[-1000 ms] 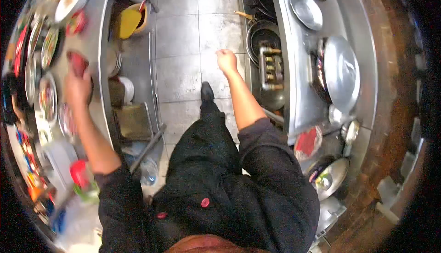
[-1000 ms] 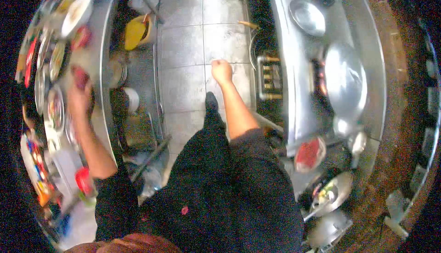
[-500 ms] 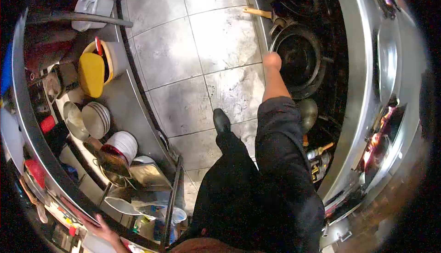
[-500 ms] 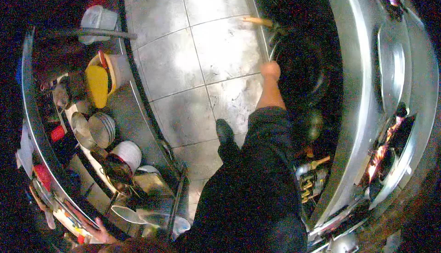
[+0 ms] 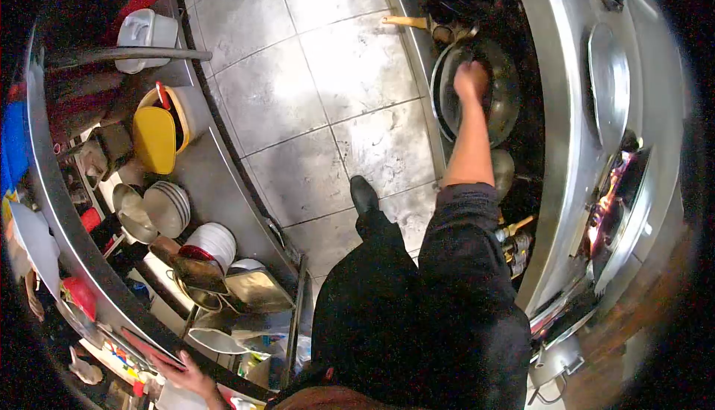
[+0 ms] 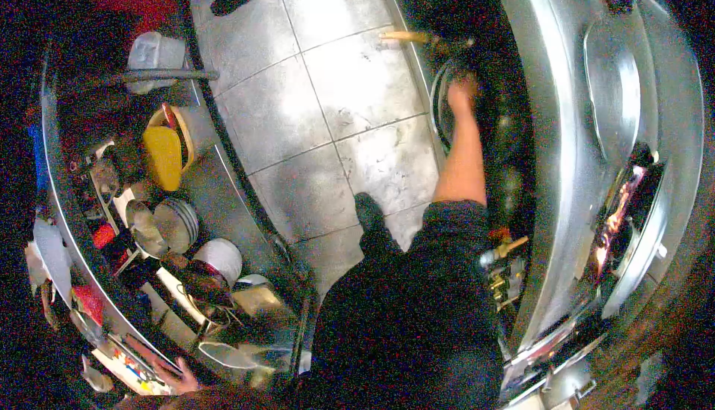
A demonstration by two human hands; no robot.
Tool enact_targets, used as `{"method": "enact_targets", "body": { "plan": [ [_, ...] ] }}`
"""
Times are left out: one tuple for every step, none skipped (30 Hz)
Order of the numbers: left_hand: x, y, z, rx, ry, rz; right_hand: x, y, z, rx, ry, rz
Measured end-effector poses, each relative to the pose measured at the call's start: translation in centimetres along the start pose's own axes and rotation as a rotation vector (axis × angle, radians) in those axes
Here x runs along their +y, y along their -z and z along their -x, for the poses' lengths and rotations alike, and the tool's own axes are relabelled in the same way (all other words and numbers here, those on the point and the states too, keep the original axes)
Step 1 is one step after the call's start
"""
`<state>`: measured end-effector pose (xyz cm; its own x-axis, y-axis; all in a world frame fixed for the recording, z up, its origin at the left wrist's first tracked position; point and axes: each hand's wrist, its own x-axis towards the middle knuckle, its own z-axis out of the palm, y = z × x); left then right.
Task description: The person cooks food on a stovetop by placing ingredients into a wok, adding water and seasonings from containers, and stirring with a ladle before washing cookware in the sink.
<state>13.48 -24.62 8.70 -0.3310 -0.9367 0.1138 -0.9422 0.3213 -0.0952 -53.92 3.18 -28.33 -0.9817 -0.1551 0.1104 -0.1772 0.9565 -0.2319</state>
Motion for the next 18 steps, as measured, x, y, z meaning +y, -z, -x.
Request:
{"method": "enact_targets", "body": {
  "plan": [
    [-0.1, 0.0, -0.1, 0.022, -0.071, -0.030, 0.0, 1.3, -1.0, -0.048, 0.029, 0.091],
    [-0.4, -0.1, 0.1, 0.022, -0.071, -0.028, 0.1, 2.6, -2.0, -0.097, 0.061, 0.186],
    [-0.8, -0.3, 0.2, 0.020, -0.039, 0.020, 1.1, 3.0, -3.3, -0.096, 0.061, 0.186],
    [-1.0, -0.4, 0.3, 0.021, -0.008, 0.067, 2.2, 3.4, -4.7, -0.189, 0.102, 0.269],
    [-1.3, 0.0, 0.3, 0.024, -0.013, 0.062, 2.6, 3.6, -4.9, -0.287, 0.138, 0.347],
    [-1.4, 0.1, 0.4, 0.004, 0.026, 0.086, 2.5, 3.2, -4.4, -0.287, 0.141, 0.342],
    [-1.3, -0.4, 0.5, -0.007, 0.070, 0.120, 2.0, 2.3, -4.1, -0.232, 0.124, 0.266],
    [-1.2, -0.7, 0.6, 0.003, 0.076, 0.126, 1.4, 1.1, -3.8, -0.179, 0.109, 0.190],
    [-1.2, -0.5, 0.5, -0.002, 0.040, 0.091, -1.2, 0.4, -3.2, 0.013, -0.072, -0.001],
    [-1.3, -0.3, 0.4, -0.008, 0.002, 0.051, -2.4, 1.1, -3.4, -0.237, -0.150, -0.006],
    [-2.0, -0.7, 0.5, 0.017, -0.056, 0.053, -2.3, -1.1, -4.7, -0.239, -0.143, -0.016],
    [-1.7, -0.5, 0.5, 0.015, -0.058, 0.045, -3.0, -2.3, -5.8, -0.240, -0.137, -0.024],
    [-1.2, -0.1, 0.4, -0.033, 0.037, 0.116, -2.9, -3.1, -6.1, -0.250, -0.139, -0.021],
    [-0.9, -0.1, 0.6, -0.080, 0.134, 0.190, -5.0, -1.7, -6.6, -0.228, -0.138, -0.039],
    [-4.7, 0.1, 1.0, -0.144, 0.166, 0.082, -6.2, -1.4, -7.0, -0.204, -0.135, -0.060],
    [-9.0, -0.4, 2.0, -0.160, 0.260, 0.070, -6.1, -2.8, -8.2, -0.186, -0.131, -0.058],
    [-8.5, -0.6, 2.3, -0.161, 0.265, 0.065, -4.5, -5.8, -9.7, -0.169, -0.103, -0.019],
    [-7.1, -0.4, 2.3, -0.167, 0.268, 0.094, -2.6, -9.0, -11.3, -0.152, -0.083, 0.035]
  ]
}}
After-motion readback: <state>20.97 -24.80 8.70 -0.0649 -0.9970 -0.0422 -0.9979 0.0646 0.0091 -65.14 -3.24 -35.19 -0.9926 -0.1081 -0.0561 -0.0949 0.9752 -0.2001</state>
